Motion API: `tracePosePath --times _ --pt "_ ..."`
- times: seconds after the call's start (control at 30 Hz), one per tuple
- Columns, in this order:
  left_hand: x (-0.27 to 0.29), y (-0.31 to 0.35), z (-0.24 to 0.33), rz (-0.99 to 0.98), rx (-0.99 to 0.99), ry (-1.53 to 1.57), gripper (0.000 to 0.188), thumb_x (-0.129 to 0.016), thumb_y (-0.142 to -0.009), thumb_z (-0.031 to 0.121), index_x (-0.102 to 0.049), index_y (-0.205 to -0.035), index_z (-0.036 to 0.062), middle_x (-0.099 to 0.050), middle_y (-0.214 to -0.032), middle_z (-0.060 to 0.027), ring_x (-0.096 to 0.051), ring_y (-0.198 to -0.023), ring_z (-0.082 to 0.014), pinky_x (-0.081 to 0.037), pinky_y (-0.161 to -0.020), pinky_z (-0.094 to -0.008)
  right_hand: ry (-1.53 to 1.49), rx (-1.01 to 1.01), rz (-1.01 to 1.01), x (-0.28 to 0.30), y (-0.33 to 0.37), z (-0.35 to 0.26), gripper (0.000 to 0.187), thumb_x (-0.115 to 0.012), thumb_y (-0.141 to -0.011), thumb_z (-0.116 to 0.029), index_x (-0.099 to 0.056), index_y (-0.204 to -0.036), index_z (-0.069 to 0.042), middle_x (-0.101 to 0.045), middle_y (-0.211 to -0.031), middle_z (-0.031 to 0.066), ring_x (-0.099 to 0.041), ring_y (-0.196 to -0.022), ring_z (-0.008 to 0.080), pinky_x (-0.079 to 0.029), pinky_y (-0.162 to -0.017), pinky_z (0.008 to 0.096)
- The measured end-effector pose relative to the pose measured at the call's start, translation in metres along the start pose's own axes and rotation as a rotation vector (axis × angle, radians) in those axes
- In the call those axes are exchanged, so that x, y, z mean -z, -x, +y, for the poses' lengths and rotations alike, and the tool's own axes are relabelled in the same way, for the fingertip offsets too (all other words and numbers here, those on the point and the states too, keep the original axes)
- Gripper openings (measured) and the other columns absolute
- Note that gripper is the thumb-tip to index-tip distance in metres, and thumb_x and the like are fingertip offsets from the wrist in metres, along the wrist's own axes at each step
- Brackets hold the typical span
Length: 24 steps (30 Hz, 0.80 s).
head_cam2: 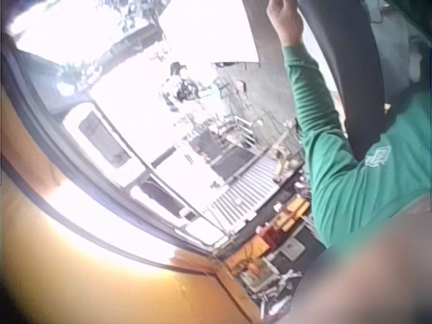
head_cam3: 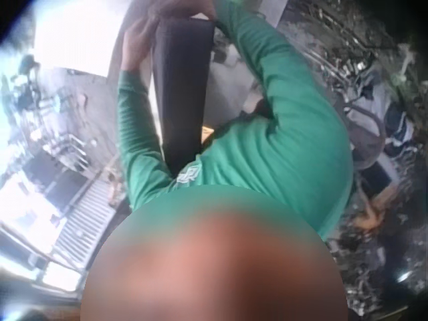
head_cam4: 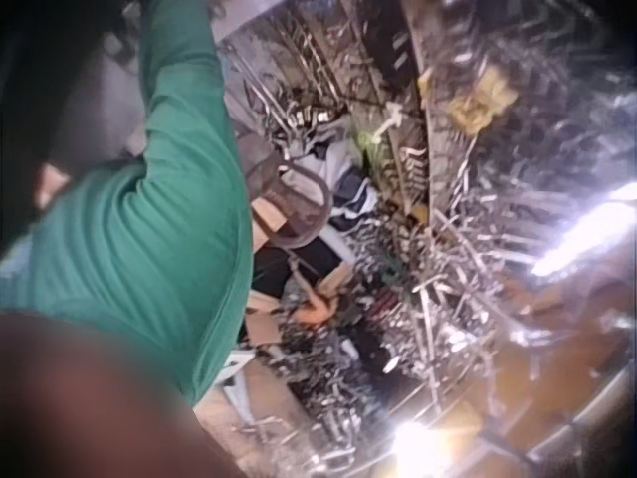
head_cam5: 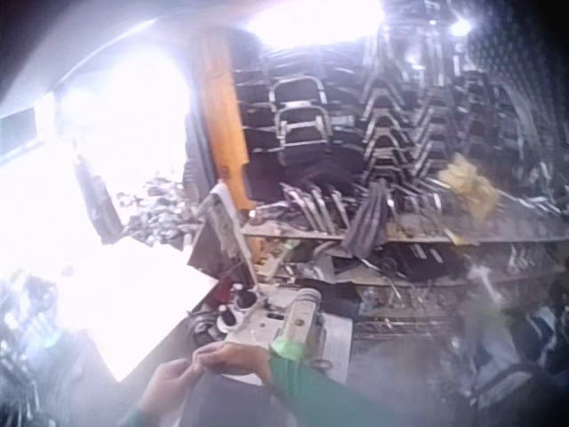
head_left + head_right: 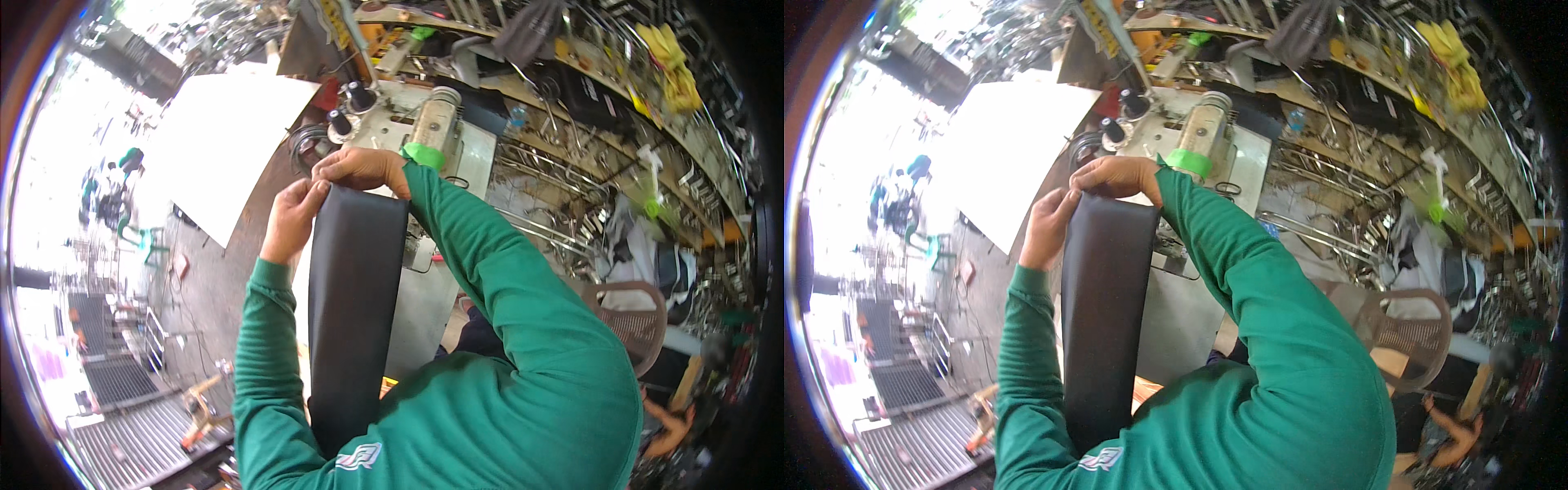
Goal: The person staples black fabric onto a rectangular foam seat using a pink staple gun. They repeatedly flip the seat, pull the fabric taut, and drive staples along the edges to secure the cover.
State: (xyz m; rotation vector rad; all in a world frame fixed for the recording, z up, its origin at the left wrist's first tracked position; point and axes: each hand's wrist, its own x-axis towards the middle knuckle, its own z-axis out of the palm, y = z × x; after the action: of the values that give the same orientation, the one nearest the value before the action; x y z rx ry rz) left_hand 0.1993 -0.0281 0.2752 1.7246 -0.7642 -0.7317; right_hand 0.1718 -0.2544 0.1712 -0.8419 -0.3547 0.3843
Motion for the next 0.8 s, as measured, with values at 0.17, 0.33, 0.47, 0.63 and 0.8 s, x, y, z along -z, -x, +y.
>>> tracePosePath --times 0.17,0.33,0.47,0.63,0.8 --pt "0.001 0.009 -0.004 -0.052 0.134 0.417 0.030 -0.067 -0.115 0.036 -0.074 -0.101 0.0105 -0.066 -0.098 0.0087 -0.056 -0.088 -0.0017 -0.043 -0.073 -0.0229 -0.051 0.024 0.002 -0.001 0.002 0.012 0.028 -0.076 -0.108 -0.025 -0.071 -0.124 -0.003 -0.074 -0.110 0.0027 -0.073 -0.099 0.0140 -0.059 -0.093 0.0290" --pt "0.006 0.015 0.016 -0.138 0.135 0.239 0.028 -0.072 -0.112 0.032 -0.072 -0.104 0.0053 -0.068 -0.093 0.0073 -0.057 -0.081 -0.0022 -0.044 -0.070 -0.0222 -0.021 0.193 -0.031 -0.016 -0.012 0.013 0.022 -0.075 -0.109 -0.029 -0.072 -0.111 -0.007 -0.071 -0.102 -0.0019 -0.069 -0.096 0.0088 -0.057 -0.089 0.0271" --pt "-0.004 0.015 0.007 0.066 0.093 0.273 0.024 -0.070 -0.114 0.027 -0.073 -0.104 0.0056 -0.062 -0.090 0.0088 -0.052 -0.082 -0.0015 -0.044 -0.073 -0.0188 0.300 0.305 0.174 -0.028 -0.008 0.013 0.022 -0.072 -0.112 -0.031 -0.070 -0.107 -0.009 -0.065 -0.099 -0.0055 -0.060 -0.095 0.0054 -0.050 -0.088 0.0238" --pt "-0.010 0.013 -0.019 0.208 -0.241 0.090 0.025 -0.069 -0.116 0.023 -0.073 -0.107 0.0002 -0.064 -0.095 0.0069 -0.052 -0.087 -0.0019 -0.046 -0.078 -0.0205 0.538 0.431 0.270 -0.033 -0.007 0.016 0.026 -0.070 -0.114 -0.032 -0.070 -0.105 -0.008 -0.063 -0.097 -0.0062 -0.055 -0.094 0.0039 -0.046 -0.085 0.0234" --pt "-0.009 0.005 -0.037 0.234 -0.255 0.226 0.023 -0.070 -0.115 0.023 -0.074 -0.107 0.0020 -0.066 -0.093 0.0065 -0.053 -0.085 -0.0019 -0.045 -0.077 -0.0195 0.711 0.414 0.360 -0.021 -0.021 0.015 0.025 -0.073 -0.111 -0.027 -0.077 -0.115 -0.002 -0.077 -0.106 0.0019 -0.067 -0.102 0.0113 -0.054 -0.095 0.0297"
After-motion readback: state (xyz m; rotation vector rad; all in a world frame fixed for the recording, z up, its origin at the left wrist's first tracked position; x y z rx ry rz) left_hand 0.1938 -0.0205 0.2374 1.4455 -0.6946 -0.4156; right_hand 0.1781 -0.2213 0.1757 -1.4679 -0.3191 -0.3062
